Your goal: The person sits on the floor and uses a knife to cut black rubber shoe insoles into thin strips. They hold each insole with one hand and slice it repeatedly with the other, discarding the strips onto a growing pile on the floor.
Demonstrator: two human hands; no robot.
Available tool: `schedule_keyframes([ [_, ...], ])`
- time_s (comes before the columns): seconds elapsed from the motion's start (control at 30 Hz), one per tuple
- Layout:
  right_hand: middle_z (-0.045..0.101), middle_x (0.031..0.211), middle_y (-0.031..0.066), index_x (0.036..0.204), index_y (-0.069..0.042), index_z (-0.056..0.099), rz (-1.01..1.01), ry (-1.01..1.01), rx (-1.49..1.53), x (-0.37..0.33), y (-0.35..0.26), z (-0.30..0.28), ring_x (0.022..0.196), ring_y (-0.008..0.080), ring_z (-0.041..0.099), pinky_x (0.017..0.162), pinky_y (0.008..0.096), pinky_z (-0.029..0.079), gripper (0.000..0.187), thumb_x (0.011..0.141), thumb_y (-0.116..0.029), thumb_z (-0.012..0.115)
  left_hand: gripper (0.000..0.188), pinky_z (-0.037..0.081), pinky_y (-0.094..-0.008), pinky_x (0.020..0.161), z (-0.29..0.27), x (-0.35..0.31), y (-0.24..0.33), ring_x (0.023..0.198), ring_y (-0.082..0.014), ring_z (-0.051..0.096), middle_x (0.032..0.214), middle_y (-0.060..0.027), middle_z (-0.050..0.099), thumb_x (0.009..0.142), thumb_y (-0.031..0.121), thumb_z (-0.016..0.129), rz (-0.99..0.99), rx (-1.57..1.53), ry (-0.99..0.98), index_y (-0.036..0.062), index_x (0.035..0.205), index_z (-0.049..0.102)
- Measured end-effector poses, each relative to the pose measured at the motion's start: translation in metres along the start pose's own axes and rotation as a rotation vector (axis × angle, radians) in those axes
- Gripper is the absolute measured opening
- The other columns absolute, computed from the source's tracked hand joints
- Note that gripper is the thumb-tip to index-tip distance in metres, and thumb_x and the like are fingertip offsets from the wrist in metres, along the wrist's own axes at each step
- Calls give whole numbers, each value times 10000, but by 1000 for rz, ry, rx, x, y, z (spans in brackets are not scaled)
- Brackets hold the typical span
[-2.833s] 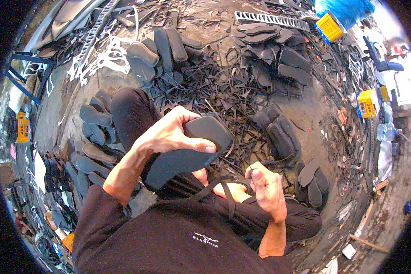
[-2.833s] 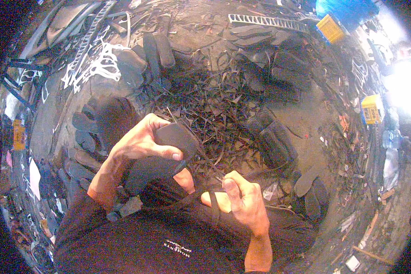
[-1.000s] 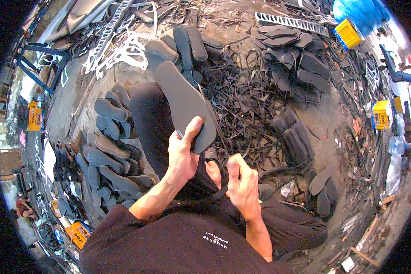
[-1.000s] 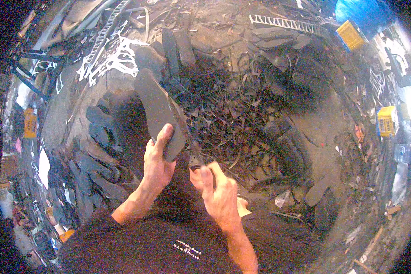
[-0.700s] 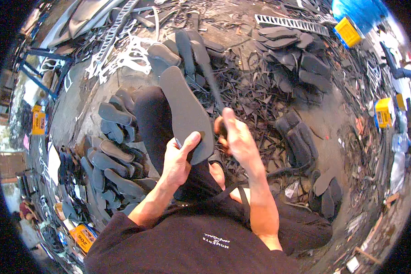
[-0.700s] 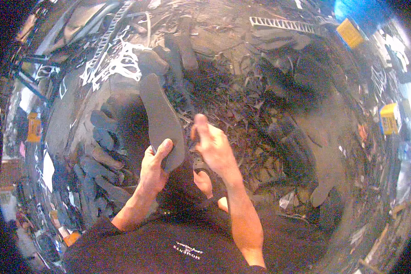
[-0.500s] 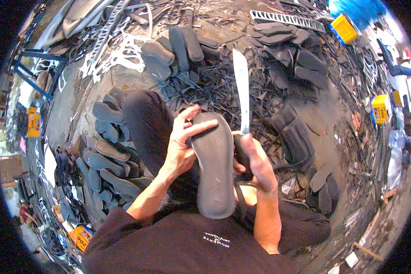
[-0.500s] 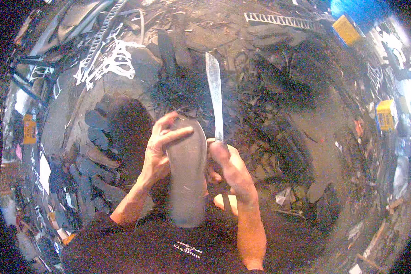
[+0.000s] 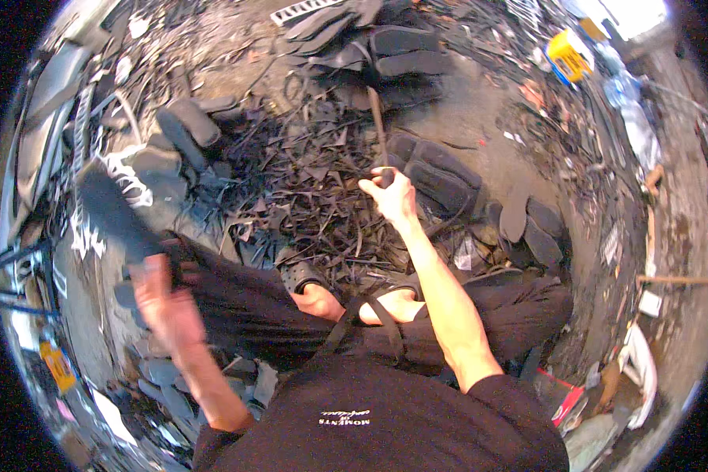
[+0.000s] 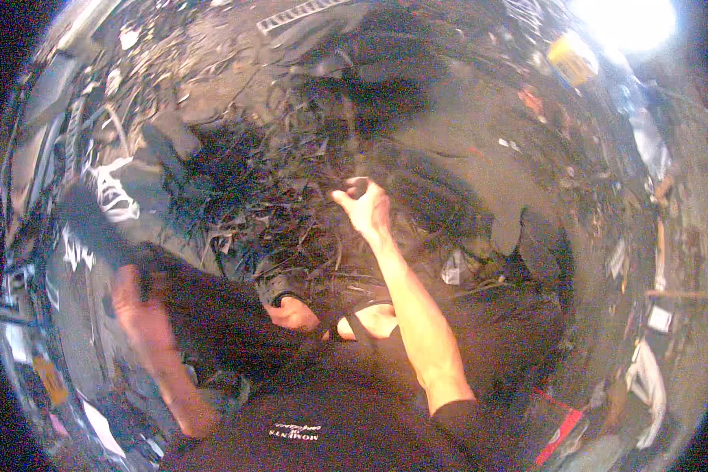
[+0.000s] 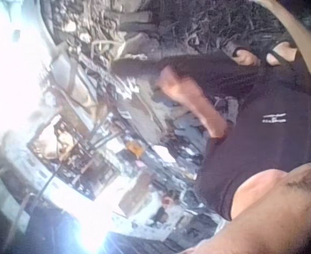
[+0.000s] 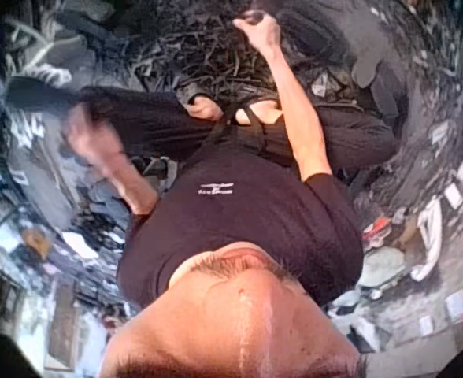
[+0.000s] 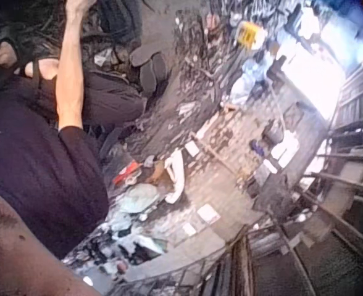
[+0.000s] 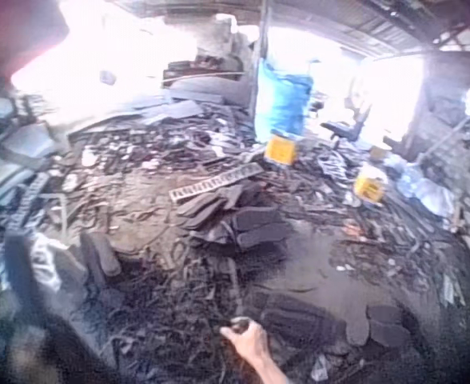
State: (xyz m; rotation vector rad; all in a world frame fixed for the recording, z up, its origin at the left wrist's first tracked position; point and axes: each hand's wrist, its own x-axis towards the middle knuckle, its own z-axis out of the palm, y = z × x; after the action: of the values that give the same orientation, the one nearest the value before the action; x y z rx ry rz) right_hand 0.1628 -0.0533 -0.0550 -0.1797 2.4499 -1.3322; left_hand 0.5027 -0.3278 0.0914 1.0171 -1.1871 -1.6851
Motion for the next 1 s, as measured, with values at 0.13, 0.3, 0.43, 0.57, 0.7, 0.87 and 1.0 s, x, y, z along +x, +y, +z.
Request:
schedule_keyframes([
  [0.13,569,1444,227,1484,4,498,-58,270,-459,42,87,-48,1305,399,603,1126,481,501,971,697,-304,976,412,587,-365,890,-185,135,-17,1089,-253,680,1234,-123,689,1047,281,713,58,32,317,-11,1331,646],
  [0.3,449,1649,163,1558,-85,504,-117,109,-452,51,120,-70,1476,373,498,1195,470,464,961,743,-310,960,297,599,-402,849,-393,173,-115,1042,-255,654,1244,-125,663,1023,171,651,-255,20,459,-3,1264,650],
  [0.43,693,1332,189,1409,-83,615,-221,195,-599,53,127,-102,1178,387,702,994,486,584,694,818,-323,892,307,556,-389,788,-335,140,-146,939,-230,624,1107,-119,656,992,204,602,-628,280,667,20,1238,616],
  [0.57,759,1159,165,1239,-118,666,-385,336,-601,59,55,-99,1003,401,752,846,510,609,373,903,-206,801,352,533,-363,928,-136,68,-50,994,-224,643,1117,-127,676,998,263,630,285,346,689,-6,1223,646],
  [0.7,775,942,215,1185,-85,706,-343,344,-337,48,-84,-91,866,403,772,721,492,587,287,941,-211,786,394,504,-343,1078,63,9,16,1147,-194,658,1329,-112,698,1011,53,700,561,484,26,-14,1388,607],
  [0.87,593,735,-41,1209,-2,689,-221,-106,433,-10,-166,-79,539,70,542,506,281,475,351,980,-242,806,595,529,-345,998,171,-6,-20,1115,-192,677,1275,-112,720,904,196,887,330,499,-523,-14,1385,606],
  [1.0,586,765,-23,1178,-29,644,-232,79,389,-26,-160,-83,524,78,516,474,274,438,311,1022,-274,754,365,549,-308,900,176,-21,-31,975,-121,675,1121,-55,764,992,240,813,12,240,-559,-10,1236,706],
])
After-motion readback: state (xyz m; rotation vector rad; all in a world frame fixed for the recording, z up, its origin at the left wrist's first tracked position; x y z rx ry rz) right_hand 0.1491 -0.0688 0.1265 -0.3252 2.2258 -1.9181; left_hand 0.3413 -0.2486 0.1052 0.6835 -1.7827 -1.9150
